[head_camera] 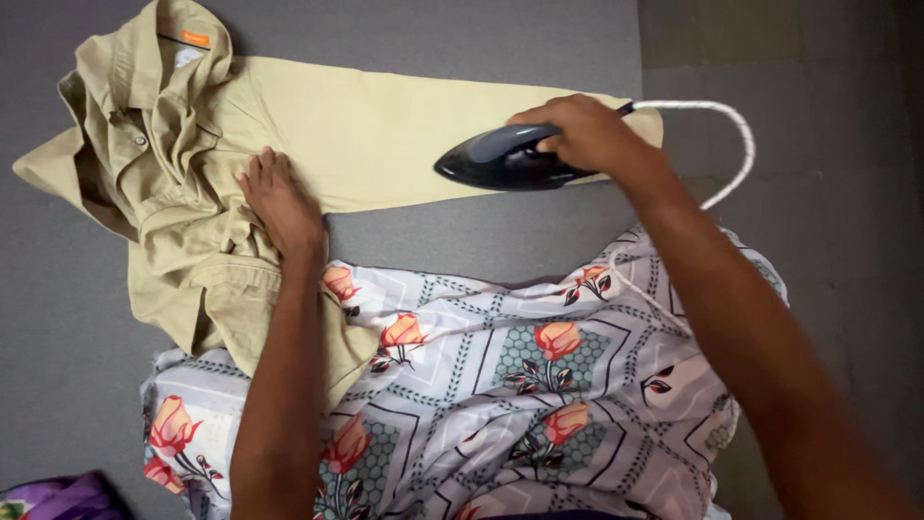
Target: The person irons a beige shirt laid flat on a gray surface. They use a black electric iron in their right hand and hold the fabric with their left hand, moving the iron back and forth across the shirt's body and sleeve.
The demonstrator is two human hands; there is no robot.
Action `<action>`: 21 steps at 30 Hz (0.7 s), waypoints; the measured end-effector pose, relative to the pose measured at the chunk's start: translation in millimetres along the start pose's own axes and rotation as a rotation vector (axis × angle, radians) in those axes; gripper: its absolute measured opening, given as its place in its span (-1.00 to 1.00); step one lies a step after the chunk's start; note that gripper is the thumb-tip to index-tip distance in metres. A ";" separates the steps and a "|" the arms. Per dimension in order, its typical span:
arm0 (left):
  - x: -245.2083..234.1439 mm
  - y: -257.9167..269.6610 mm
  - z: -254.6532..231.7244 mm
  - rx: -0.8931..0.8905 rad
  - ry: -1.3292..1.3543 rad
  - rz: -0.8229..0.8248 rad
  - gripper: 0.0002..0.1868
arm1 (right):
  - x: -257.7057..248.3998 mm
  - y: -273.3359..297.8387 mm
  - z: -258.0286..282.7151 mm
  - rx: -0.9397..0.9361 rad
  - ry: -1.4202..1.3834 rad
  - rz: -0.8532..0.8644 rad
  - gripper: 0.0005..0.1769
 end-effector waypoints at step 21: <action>0.5 1.0 0.5 -0.006 -0.005 -0.003 -0.68 | -14.6 22.0 -36.9 -0.108 -0.098 -0.214 -0.44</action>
Point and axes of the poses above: each hand's wrist, its own y-axis away from the middle knuckle, its own x-axis out of the palm, z = x × y, the point moved 7 cm from there along -y, towards the middle knuckle, and after that the axes turned 7 degrees about z, right-handed, at the moved point
